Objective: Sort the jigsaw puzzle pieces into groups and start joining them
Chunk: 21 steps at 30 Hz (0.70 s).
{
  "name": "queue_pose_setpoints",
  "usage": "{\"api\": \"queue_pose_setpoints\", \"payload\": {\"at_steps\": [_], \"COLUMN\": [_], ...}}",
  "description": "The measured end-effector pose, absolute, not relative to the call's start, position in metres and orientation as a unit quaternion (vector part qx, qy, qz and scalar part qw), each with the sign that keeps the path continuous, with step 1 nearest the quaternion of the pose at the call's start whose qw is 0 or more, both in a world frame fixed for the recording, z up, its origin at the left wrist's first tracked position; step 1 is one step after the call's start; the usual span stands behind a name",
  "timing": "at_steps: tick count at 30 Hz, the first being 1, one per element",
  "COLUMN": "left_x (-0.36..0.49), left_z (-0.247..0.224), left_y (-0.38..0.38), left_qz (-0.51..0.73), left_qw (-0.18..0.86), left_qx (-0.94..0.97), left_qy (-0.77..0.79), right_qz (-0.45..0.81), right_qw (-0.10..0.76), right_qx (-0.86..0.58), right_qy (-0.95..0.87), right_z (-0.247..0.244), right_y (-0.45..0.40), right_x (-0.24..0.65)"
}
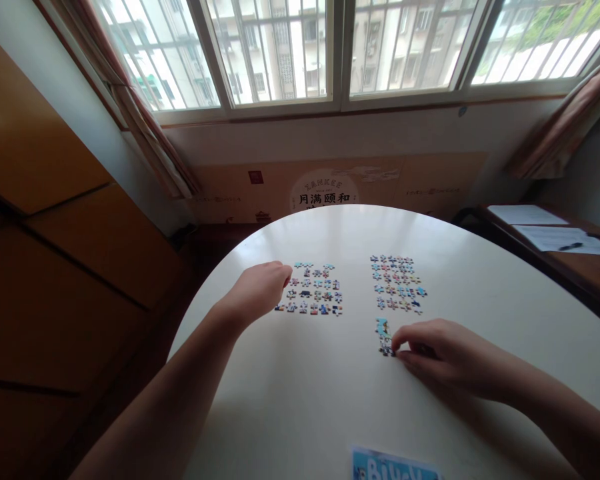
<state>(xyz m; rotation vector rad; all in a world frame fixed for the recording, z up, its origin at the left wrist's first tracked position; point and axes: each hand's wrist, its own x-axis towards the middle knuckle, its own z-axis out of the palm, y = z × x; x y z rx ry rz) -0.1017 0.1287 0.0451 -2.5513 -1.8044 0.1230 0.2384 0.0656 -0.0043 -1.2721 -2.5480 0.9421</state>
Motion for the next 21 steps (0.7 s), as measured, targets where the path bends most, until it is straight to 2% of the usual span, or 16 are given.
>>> {"api": "queue_pose_setpoints", "payload": {"at_steps": [21], "left_x": [-0.0932], "left_z": [0.0384], "left_y": [0.1325], "left_qz": [-0.021], "left_qw": [0.048], "left_qx": [-0.785], "left_qy": [-0.617], "right_qz": [0.316], "right_qw": [0.079], "right_qx": [-0.419], "right_qy": [-0.847], "right_z": [-0.003], "right_y": [0.064], "right_x": [0.2386]}}
